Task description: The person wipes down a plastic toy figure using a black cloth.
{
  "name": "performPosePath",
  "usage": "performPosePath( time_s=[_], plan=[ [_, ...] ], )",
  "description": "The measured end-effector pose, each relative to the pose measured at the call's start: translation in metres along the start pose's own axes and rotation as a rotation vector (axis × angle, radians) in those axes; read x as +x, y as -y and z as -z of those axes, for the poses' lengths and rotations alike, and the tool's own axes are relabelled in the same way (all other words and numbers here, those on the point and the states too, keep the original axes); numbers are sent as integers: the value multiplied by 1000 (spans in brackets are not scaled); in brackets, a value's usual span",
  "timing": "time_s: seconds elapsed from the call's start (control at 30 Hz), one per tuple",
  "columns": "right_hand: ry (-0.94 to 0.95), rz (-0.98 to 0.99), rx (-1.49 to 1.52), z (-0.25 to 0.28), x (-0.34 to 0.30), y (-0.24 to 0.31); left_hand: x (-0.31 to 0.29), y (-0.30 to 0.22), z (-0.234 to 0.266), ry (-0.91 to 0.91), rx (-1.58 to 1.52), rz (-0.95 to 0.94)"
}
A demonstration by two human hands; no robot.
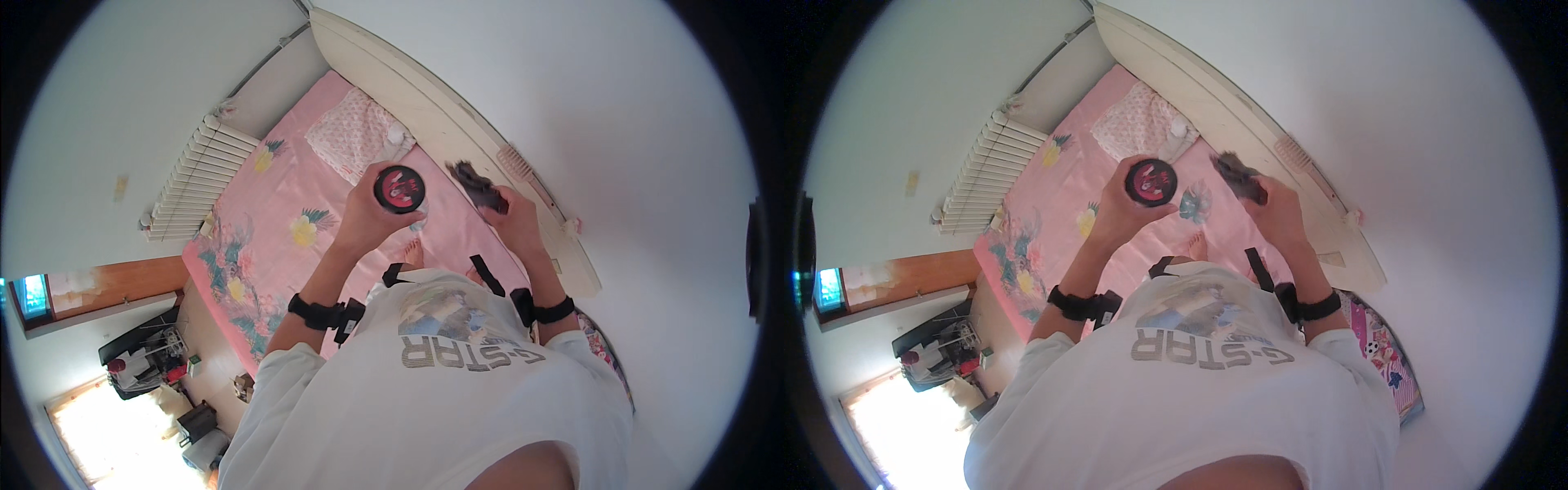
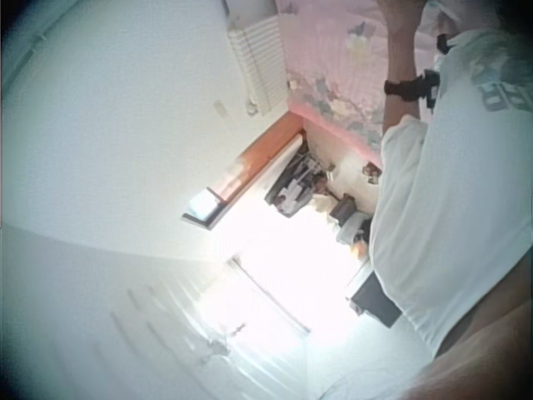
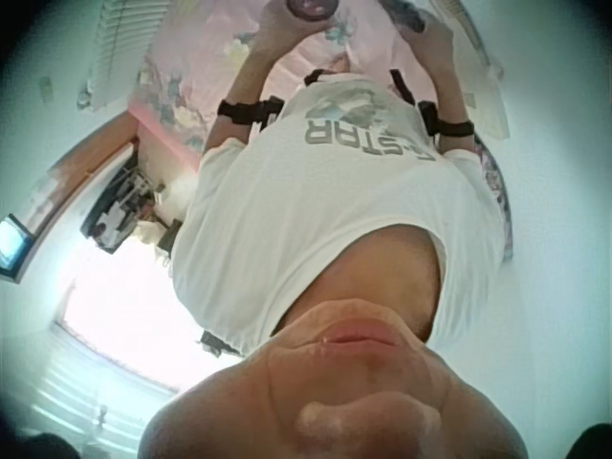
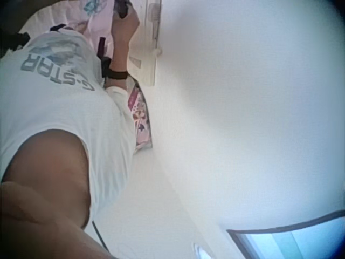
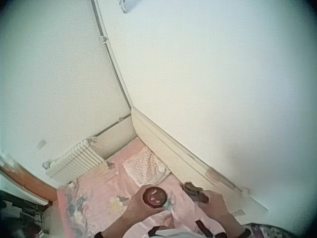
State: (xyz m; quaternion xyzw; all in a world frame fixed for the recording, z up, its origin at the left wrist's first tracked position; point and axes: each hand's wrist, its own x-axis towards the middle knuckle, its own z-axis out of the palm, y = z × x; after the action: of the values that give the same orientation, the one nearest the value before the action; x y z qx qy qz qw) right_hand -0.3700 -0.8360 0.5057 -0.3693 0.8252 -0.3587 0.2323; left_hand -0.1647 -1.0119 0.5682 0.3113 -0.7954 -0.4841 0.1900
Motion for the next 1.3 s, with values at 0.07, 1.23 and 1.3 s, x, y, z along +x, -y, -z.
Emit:
performPosePath(
  time_s=[0.07,1.23,1.3],
  plan=[
    [-92,1,126,1,10,34,2,7,1,-21,-109,-12],
    [-278,143,184,-42,40,127,-10,33,17,-31,-640,-158],
    [-119,-145,455,-27,43,115,-6,31,22,-29,-668,-194]
  ],
)
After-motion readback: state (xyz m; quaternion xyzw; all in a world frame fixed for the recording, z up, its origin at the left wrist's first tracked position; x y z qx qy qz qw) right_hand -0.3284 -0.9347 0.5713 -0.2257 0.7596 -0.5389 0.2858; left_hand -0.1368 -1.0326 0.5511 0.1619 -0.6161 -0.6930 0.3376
